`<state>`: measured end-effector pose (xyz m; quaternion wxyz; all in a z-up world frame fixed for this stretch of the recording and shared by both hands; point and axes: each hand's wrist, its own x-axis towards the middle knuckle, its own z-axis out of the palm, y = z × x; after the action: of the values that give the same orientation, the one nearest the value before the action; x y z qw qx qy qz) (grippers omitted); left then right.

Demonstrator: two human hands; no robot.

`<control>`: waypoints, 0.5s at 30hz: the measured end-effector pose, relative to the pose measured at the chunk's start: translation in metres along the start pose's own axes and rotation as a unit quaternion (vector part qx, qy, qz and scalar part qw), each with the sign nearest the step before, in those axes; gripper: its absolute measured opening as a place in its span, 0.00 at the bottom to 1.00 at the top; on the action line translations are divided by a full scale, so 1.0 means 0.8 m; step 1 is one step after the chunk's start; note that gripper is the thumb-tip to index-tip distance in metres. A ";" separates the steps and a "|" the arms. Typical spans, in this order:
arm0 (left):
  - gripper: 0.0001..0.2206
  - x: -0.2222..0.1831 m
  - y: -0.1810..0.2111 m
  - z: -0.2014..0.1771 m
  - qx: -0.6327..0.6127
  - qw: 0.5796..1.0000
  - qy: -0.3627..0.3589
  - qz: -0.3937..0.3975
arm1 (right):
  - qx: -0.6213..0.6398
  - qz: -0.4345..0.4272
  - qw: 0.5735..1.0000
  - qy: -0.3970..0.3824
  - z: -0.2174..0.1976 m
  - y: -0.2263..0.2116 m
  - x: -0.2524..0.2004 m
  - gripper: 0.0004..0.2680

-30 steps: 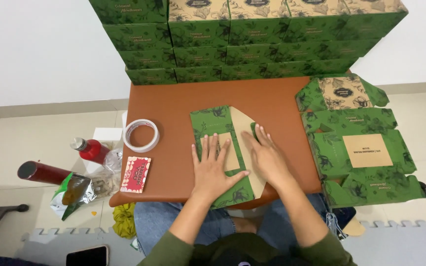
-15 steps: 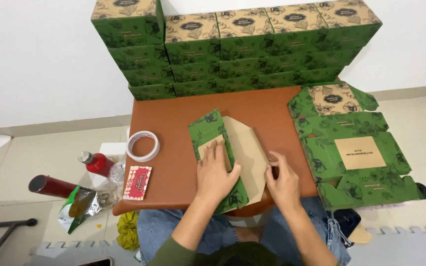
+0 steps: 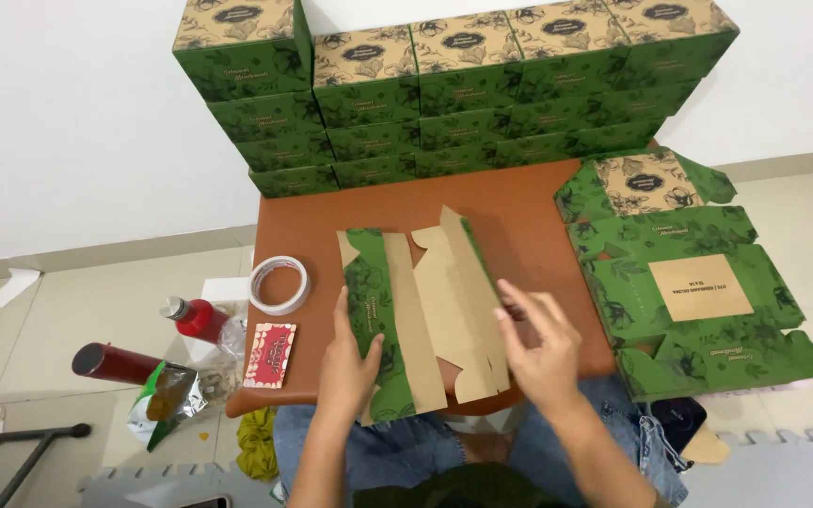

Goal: Assembling small cardboard boxes by folding flat sheets along pre-scored lines and stacking the finished products.

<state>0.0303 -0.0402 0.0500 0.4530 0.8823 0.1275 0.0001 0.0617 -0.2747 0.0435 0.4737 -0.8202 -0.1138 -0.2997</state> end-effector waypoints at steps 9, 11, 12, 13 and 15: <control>0.25 0.021 -0.075 0.038 0.107 0.969 0.136 0.178 | -0.048 -0.068 0.946 -0.314 0.056 0.003 -0.051 0.18; 0.24 0.022 -0.071 0.044 0.116 0.966 0.123 0.194 | -0.075 -0.077 0.927 -0.359 0.056 0.011 -0.055 0.20; 0.23 0.023 -0.069 0.047 0.128 0.962 0.113 0.213 | -0.100 -0.088 0.907 -0.399 0.055 0.015 -0.057 0.22; 0.23 0.025 -0.070 0.053 0.125 0.963 0.111 0.213 | -0.103 -0.085 0.907 -0.400 0.055 0.016 -0.057 0.22; 0.26 0.028 -0.072 0.065 0.219 0.944 0.049 0.243 | -0.125 -0.074 0.879 -0.454 0.056 0.019 -0.057 0.24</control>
<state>0.0449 -0.0445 -0.0290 0.2275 0.9629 -0.0717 0.1258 0.0497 -0.2406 -0.0110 0.2395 -0.9079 -0.3387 0.0599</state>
